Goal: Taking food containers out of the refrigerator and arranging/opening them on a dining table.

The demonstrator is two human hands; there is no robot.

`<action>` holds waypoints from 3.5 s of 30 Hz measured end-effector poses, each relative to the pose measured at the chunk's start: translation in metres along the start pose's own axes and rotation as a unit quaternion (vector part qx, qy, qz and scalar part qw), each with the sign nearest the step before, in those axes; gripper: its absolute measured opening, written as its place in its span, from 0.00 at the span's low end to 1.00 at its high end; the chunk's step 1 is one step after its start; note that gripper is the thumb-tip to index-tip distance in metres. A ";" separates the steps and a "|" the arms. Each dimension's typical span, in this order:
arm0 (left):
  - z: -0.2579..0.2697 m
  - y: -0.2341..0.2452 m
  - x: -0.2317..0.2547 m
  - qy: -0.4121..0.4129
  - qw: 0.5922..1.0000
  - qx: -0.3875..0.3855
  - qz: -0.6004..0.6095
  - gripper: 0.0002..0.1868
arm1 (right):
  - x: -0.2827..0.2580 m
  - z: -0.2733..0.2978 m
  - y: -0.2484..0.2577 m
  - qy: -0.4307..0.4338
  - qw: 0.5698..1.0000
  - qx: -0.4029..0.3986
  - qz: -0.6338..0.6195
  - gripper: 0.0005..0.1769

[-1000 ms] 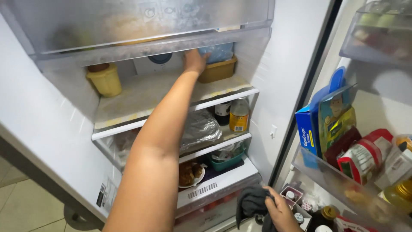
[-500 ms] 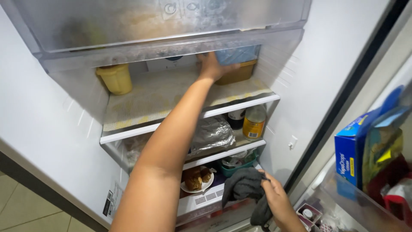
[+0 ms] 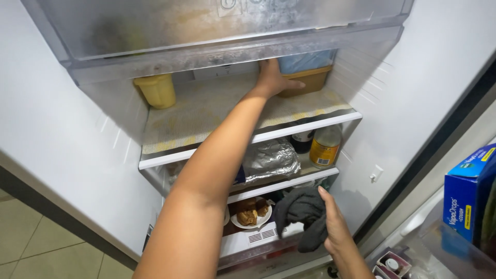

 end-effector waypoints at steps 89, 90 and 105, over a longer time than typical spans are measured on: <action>0.436 -0.017 0.063 0.105 0.959 -0.086 -0.248 0.45 | 0.076 -0.021 0.084 -0.072 0.989 0.004 -0.130 0.27; 0.437 -0.025 0.052 0.106 0.945 -0.117 -0.286 0.49 | 0.077 -0.020 0.084 -0.084 0.987 0.008 -0.135 0.26; 0.406 -0.044 0.017 0.248 0.914 -0.260 -0.188 0.39 | 0.079 -0.011 0.086 -0.084 0.988 0.013 -0.133 0.25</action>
Point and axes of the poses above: each hand's wrist, its own z-axis away from the middle knuckle, its own y-axis out of the back of the hand, x = y × z, the point moved 2 cm from there along -z, towards the middle knuckle, and after that the axes turned 13 degrees about -y, right-handed, at the moved point
